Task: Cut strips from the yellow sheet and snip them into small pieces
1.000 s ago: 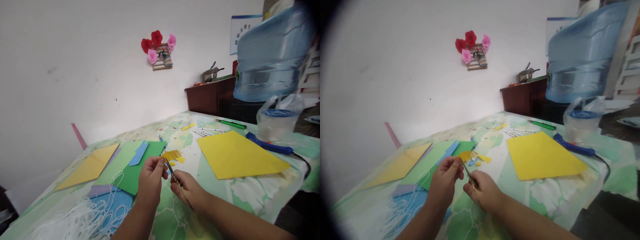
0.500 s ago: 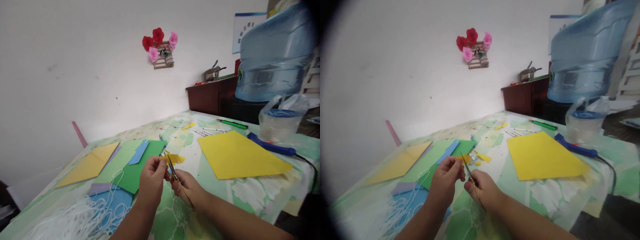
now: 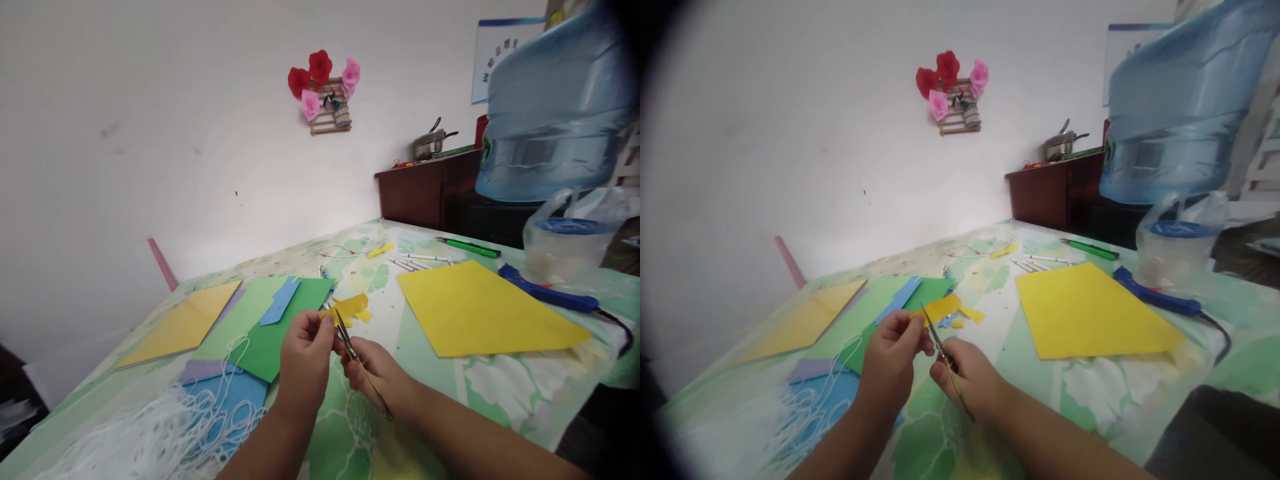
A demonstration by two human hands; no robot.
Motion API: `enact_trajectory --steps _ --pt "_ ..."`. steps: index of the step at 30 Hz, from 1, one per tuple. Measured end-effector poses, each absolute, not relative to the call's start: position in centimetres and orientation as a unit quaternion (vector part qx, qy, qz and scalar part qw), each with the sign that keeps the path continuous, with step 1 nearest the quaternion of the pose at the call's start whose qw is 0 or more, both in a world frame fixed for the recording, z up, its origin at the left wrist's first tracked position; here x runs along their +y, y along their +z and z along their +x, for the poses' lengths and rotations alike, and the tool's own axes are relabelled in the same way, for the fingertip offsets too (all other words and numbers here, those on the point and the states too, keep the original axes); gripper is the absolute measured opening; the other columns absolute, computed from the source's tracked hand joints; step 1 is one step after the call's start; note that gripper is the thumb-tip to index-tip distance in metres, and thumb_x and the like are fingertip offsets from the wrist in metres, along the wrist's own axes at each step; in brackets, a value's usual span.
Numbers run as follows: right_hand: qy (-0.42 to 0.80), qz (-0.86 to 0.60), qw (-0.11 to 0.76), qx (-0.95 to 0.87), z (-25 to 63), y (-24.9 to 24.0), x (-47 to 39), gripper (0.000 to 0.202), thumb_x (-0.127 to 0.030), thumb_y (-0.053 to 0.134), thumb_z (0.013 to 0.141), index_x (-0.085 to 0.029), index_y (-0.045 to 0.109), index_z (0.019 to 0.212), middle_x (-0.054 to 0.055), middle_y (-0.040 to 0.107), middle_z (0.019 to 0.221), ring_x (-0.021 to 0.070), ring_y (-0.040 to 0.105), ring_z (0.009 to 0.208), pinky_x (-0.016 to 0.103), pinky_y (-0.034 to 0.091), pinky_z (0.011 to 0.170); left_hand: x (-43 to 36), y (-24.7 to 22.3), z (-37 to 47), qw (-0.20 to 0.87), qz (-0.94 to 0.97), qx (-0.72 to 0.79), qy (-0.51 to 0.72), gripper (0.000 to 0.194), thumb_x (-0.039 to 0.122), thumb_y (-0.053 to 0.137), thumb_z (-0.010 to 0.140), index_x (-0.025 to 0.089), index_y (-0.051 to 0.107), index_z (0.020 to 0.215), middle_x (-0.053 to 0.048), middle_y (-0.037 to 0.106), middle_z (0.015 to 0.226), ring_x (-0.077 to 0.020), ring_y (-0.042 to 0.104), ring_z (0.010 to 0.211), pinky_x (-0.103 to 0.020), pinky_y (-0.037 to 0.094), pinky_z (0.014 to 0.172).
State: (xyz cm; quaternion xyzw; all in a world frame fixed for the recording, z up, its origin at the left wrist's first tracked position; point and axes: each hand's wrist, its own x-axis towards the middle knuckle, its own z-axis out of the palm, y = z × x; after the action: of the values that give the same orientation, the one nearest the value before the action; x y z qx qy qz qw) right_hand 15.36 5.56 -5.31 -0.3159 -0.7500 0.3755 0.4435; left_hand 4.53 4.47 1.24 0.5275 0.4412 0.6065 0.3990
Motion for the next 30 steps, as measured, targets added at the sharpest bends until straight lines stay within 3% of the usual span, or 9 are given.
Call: enact_trajectory --steps 11,30 --pt "0.362 -0.298 0.454 -0.758 15.35 -5.48 5.31 0.048 -0.061 0.025 0.076 -0.016 0.041 0.077 -0.002 0.037 0.061 0.0108 0.035 0.055 0.023 0.032 0.049 4.12 1.23 4.47 0.387 0.552 0.433 0.598 0.014 0.025 0.051 0.071 0.018 0.045 0.061 0.007 0.049 0.041 -0.0075 0.048 0.039 -0.02 0.041 0.045" --pt "0.362 -0.286 0.461 -0.758 15.44 -5.42 5.25 0.046 -0.061 0.025 0.076 -0.017 0.039 0.074 -0.003 0.035 0.06 0.0103 0.035 0.054 0.023 0.032 0.049 4.07 0.92 4.55 0.415 0.544 0.422 0.595 0.014 0.024 0.052 0.07 0.017 0.045 0.06 0.007 0.048 0.04 -0.007 0.046 0.038 -0.02 0.041 0.044"
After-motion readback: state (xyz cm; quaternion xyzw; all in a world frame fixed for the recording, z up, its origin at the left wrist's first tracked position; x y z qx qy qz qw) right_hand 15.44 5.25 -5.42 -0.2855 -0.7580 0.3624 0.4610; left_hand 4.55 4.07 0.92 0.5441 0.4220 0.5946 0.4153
